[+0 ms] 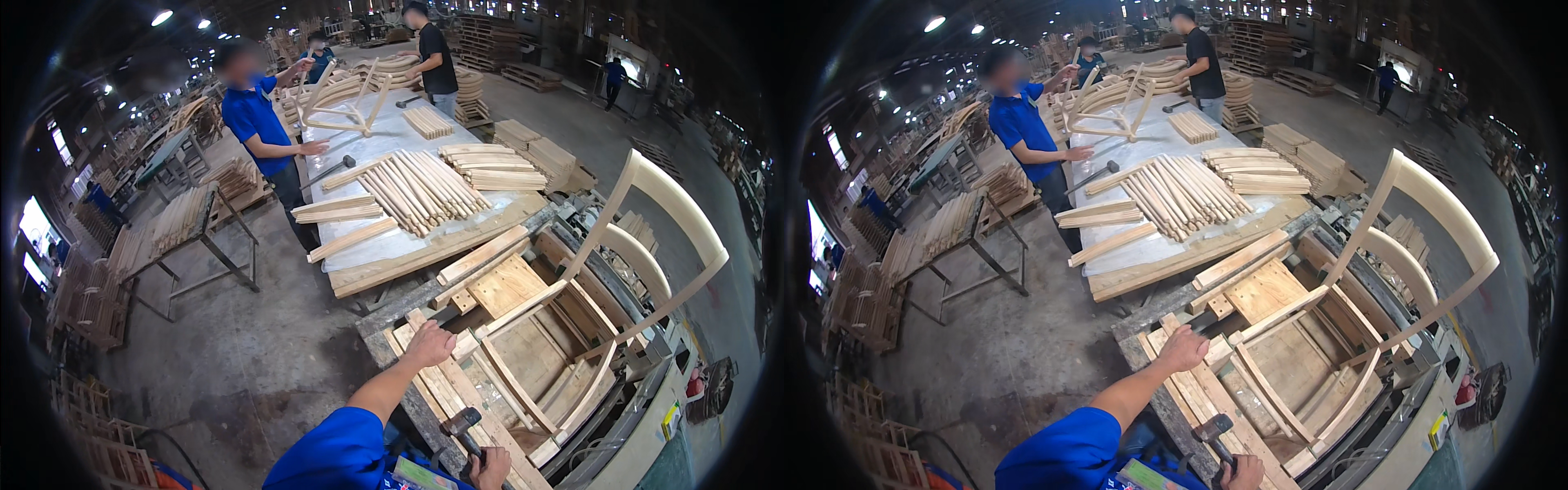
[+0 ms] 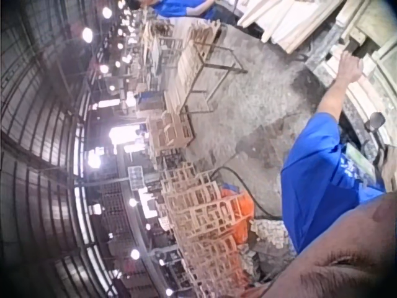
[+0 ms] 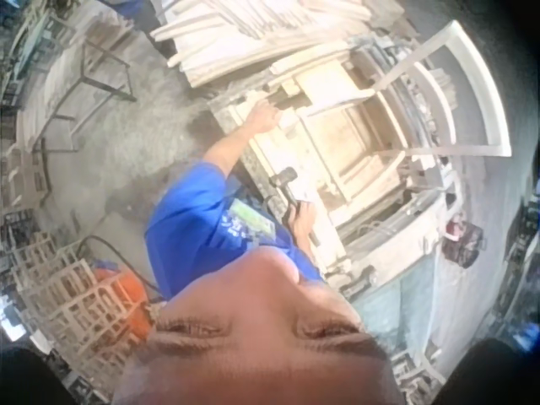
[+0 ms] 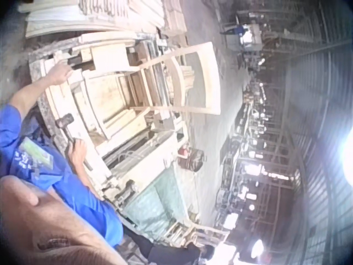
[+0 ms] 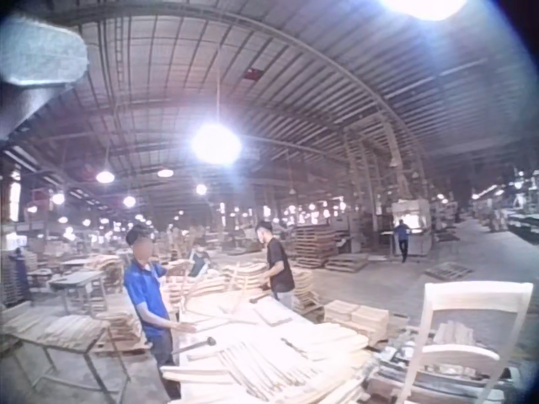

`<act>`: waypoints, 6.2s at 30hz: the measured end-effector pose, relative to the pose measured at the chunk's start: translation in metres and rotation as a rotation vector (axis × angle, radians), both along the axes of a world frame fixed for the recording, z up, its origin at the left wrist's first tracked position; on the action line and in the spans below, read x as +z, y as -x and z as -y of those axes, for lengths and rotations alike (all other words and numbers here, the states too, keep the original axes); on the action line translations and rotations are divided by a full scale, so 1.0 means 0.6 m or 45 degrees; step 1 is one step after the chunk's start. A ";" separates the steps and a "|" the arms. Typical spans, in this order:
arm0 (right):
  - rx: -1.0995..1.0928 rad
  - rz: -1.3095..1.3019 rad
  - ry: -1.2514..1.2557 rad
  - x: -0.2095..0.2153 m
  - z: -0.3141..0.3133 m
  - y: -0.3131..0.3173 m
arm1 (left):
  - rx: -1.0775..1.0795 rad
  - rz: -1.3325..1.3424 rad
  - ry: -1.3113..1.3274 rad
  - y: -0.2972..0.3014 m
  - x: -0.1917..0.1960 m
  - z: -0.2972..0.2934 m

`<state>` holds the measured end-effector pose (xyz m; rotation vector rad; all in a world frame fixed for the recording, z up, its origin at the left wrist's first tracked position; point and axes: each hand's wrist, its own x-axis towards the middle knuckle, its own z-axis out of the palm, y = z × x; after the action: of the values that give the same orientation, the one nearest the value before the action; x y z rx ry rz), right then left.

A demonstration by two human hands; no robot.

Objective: The person assembles wooden chair frames on a workbench in a factory. They position the frame, use a hammer to align joints, and then use a pneumatic nail gun to fasten the components together. The process is repeated for multiple chairs.

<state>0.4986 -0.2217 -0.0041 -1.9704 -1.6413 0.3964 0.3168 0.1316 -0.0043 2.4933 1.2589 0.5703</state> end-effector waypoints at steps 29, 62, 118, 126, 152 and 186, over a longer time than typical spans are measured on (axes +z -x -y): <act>-0.223 0.114 -0.158 -0.013 -0.103 0.121 | -0.092 0.031 0.084 0.039 0.037 -0.013; -1.777 0.062 -0.105 0.137 0.358 -0.296 | -1.465 -0.394 0.319 -0.071 0.048 0.161; -1.234 -1.612 1.744 0.054 -0.380 -0.517 | 0.449 1.301 3.554 -0.520 -0.037 0.349; -1.292 -1.677 1.754 0.073 -0.378 -0.512 | 0.392 1.337 3.556 -0.517 -0.015 0.345; -0.080 0.548 1.372 -0.003 -0.580 -0.578 | 0.571 1.701 2.784 -0.777 -0.248 -0.013; 0.820 1.463 0.965 0.043 -0.628 -0.514 | 0.512 1.437 2.834 -0.700 -0.245 -0.123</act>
<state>0.8073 0.1552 0.0215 -2.2939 -3.2753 0.0608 0.7371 0.2056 -0.1513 -0.0218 0.7538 0.1711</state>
